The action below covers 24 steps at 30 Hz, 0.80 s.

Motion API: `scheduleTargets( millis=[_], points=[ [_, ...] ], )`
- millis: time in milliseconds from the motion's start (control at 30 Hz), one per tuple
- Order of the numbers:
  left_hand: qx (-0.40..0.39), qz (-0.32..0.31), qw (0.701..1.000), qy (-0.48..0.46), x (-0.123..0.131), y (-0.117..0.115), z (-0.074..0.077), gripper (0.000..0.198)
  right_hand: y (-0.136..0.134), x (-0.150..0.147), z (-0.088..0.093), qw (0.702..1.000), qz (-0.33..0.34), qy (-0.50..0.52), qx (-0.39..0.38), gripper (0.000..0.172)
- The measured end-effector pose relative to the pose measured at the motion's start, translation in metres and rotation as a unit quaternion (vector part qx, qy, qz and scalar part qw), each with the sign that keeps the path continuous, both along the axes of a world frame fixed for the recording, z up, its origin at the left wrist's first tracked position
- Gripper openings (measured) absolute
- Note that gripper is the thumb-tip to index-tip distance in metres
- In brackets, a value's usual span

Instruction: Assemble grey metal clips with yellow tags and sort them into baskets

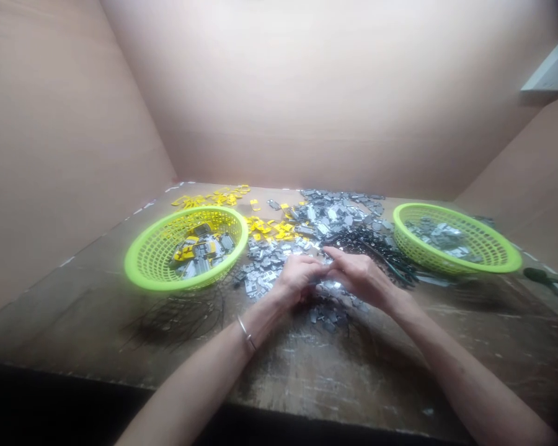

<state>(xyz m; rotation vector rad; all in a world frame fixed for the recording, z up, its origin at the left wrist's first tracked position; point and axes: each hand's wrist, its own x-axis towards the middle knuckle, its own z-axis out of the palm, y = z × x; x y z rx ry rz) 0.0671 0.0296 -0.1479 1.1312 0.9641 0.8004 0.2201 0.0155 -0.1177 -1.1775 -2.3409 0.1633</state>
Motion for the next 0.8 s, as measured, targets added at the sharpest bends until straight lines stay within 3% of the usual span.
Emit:
scheduleTargets(
  millis=[133,233,333,467,600,800],
  points=[
    [-0.01,0.0,1.0,-0.026,-0.002,0.001,0.006,0.023,0.0,-0.001,0.0,0.995,-0.023,0.084,-0.044,0.046],
    [-0.031,0.031,0.998,-0.04,-0.003,0.001,0.014,0.018,0.0,0.0,0.004,0.981,-0.027,0.158,-0.106,0.039],
    [-0.053,0.059,0.995,-0.054,-0.002,0.001,0.02,0.015,0.001,0.002,0.008,0.954,-0.001,0.221,-0.204,0.024],
    [-0.082,0.061,0.993,-0.06,0.0,0.002,0.019,0.017,0.002,0.002,0.012,0.915,0.012,0.274,-0.296,0.019],
    [-0.09,0.024,0.99,-0.101,-0.002,0.002,0.016,0.024,0.004,0.003,0.012,0.897,-0.035,0.314,-0.311,0.019],
    [-0.072,-0.07,0.981,-0.165,-0.006,0.003,0.015,0.035,0.006,0.004,0.01,0.882,-0.082,0.378,-0.269,0.018]
  ],
)
